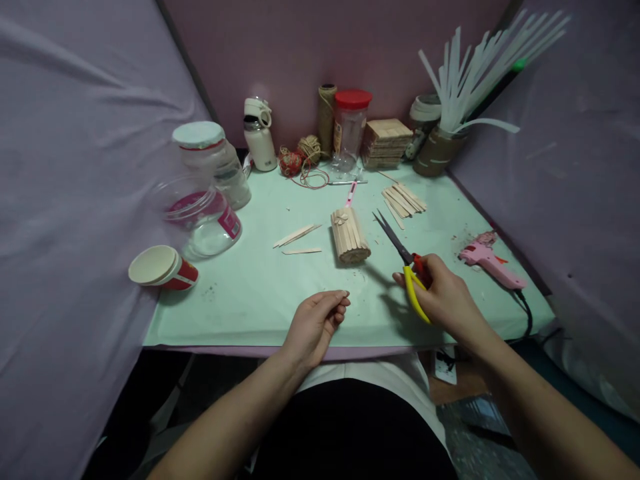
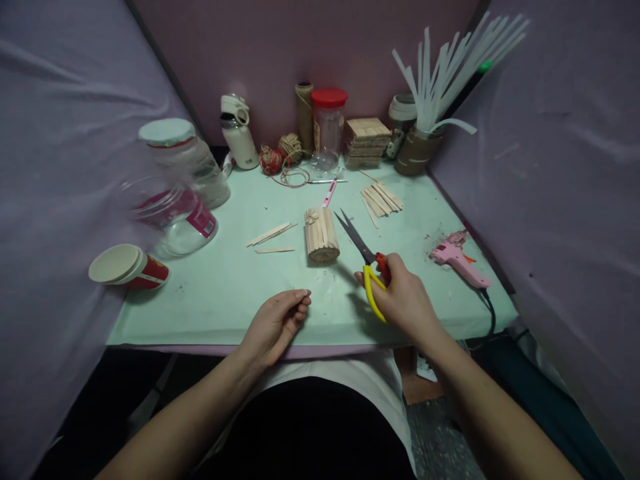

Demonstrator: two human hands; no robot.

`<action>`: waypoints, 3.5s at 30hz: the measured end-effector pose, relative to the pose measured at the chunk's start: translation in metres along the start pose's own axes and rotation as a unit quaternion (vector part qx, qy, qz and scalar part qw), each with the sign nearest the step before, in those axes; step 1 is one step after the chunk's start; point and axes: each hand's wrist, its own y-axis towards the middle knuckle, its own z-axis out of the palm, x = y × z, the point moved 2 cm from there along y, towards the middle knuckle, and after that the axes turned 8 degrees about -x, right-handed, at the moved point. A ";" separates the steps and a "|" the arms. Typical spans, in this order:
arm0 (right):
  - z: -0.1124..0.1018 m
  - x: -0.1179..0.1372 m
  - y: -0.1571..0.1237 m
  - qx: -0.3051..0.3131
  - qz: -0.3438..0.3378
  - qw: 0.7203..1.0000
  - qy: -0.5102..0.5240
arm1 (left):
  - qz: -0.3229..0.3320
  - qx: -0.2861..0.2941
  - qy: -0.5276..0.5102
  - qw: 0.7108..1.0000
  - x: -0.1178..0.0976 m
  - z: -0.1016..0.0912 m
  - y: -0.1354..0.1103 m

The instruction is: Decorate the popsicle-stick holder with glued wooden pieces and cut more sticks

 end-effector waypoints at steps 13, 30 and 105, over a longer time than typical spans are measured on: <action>0.036 0.055 -0.040 0.108 0.069 0.912 0.389 | 0.059 0.006 0.005 0.998 0.008 0.002 -0.001; 0.036 0.042 -0.035 0.138 0.041 0.941 0.306 | 0.178 0.063 0.303 0.934 -0.012 0.001 0.002; 0.003 0.026 -0.056 0.105 -0.295 0.937 -0.153 | 0.264 0.131 0.116 0.948 0.004 -0.014 0.010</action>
